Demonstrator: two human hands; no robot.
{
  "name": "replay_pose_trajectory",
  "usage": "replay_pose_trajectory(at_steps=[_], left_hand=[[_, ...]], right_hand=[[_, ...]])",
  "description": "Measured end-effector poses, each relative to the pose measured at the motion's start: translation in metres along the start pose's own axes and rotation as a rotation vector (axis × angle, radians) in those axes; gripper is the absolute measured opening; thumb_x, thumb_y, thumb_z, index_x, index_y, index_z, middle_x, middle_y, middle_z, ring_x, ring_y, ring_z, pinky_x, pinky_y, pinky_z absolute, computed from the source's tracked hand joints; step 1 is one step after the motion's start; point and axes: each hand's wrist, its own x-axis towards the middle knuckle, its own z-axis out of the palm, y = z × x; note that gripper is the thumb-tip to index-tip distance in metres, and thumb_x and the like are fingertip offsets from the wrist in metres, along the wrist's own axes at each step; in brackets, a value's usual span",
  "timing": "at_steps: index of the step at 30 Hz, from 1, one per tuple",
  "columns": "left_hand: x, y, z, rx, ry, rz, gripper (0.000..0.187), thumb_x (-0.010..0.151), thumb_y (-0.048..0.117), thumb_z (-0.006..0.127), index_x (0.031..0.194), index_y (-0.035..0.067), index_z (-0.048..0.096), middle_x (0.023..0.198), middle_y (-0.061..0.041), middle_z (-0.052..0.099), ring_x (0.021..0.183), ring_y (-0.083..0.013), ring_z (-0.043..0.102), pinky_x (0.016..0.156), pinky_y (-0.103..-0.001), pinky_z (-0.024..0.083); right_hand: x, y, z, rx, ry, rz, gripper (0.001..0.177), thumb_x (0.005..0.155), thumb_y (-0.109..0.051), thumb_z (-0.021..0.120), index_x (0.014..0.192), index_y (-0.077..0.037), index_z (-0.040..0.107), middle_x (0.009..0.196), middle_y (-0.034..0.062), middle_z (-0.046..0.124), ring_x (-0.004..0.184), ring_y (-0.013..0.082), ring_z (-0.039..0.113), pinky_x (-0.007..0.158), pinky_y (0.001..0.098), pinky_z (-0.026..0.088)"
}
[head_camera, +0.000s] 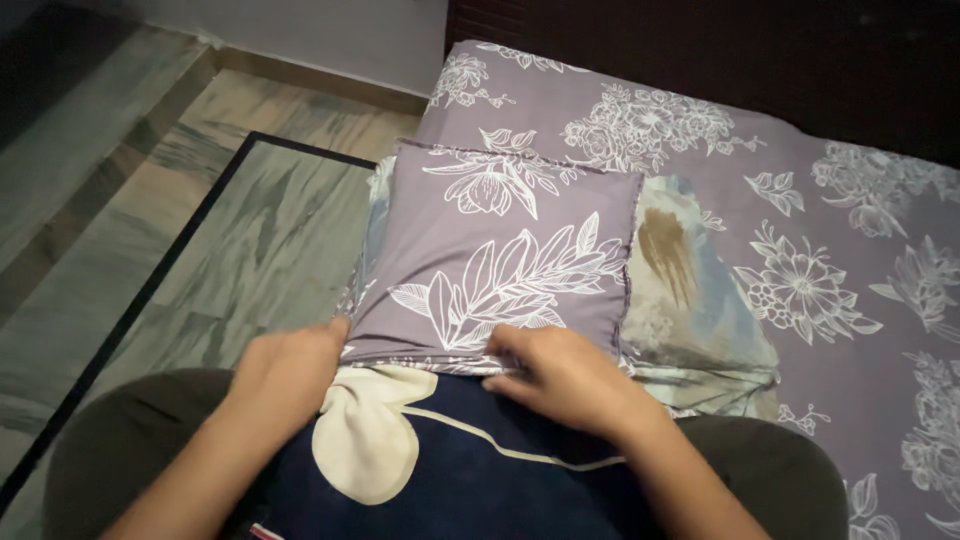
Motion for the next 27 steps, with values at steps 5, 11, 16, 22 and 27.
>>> replay_pose_trajectory(at_steps=[5, 11, 16, 22, 27], left_hand=[[-0.013, 0.014, -0.004, -0.223, 0.236, -0.035, 0.032, 0.079, 0.001, 0.058, 0.110, 0.006, 0.063, 0.103, -0.020, 0.072, 0.094, -0.0419, 0.069, 0.077, -0.051, 0.054], [-0.006, 0.037, -0.002, -0.915, 0.560, 0.007, 0.035, 0.073, -0.010, 0.059, 0.105, 0.004, 0.062, 0.096, -0.018, 0.072, 0.090, -0.0376, 0.071, 0.075, -0.045, 0.054], [-0.011, 0.056, -0.013, -0.964, 0.340, -0.011, 0.027, 0.077, -0.005, 0.063, 0.102, 0.007, 0.061, 0.082, -0.015, 0.070, 0.079, -0.0341, 0.068, 0.068, -0.045, 0.053], [-0.025, 0.067, -0.024, -0.661, 0.501, 0.399, 0.034, 0.068, 0.003, 0.069, 0.100, 0.010, 0.060, 0.087, -0.013, 0.068, 0.087, -0.0385, 0.066, 0.078, -0.047, 0.050], [-0.017, 0.050, 0.003, -0.642, 0.569, 0.096, 0.060, 0.071, 0.009, 0.069, 0.128, -0.001, 0.052, 0.119, -0.026, 0.058, 0.112, -0.0424, 0.056, 0.095, -0.046, 0.044]], right_hand=[[-0.010, -0.001, -0.002, -0.163, -0.045, 0.076, 0.032, 0.075, -0.021, 0.077, 0.098, -0.006, 0.060, 0.080, 0.0165, 0.070, 0.085, 0.0410, 0.067, 0.070, 0.0516, 0.049], [-0.060, 0.005, -0.009, -0.190, 0.185, 0.187, 0.023, 0.068, -0.014, 0.075, 0.088, -0.009, 0.065, 0.077, 0.0142, 0.067, 0.075, 0.0382, 0.067, 0.065, 0.0472, 0.052], [-0.098, 0.022, 0.000, -0.445, 0.485, 0.484, 0.016, 0.072, -0.013, 0.072, 0.086, -0.010, 0.065, 0.083, 0.0083, 0.065, 0.076, 0.0340, 0.067, 0.066, 0.0472, 0.051], [-0.114, 0.052, -0.001, -0.674, 0.564, 0.629, 0.016, 0.076, -0.005, 0.064, 0.088, -0.014, 0.068, 0.089, 0.0084, 0.067, 0.088, 0.0355, 0.067, 0.075, 0.0484, 0.052], [-0.115, 0.074, 0.034, -0.571, 0.254, 0.583, 0.023, 0.074, -0.010, 0.068, 0.096, -0.010, 0.062, 0.088, 0.0167, 0.069, 0.088, 0.0395, 0.067, 0.075, 0.0514, 0.051]])
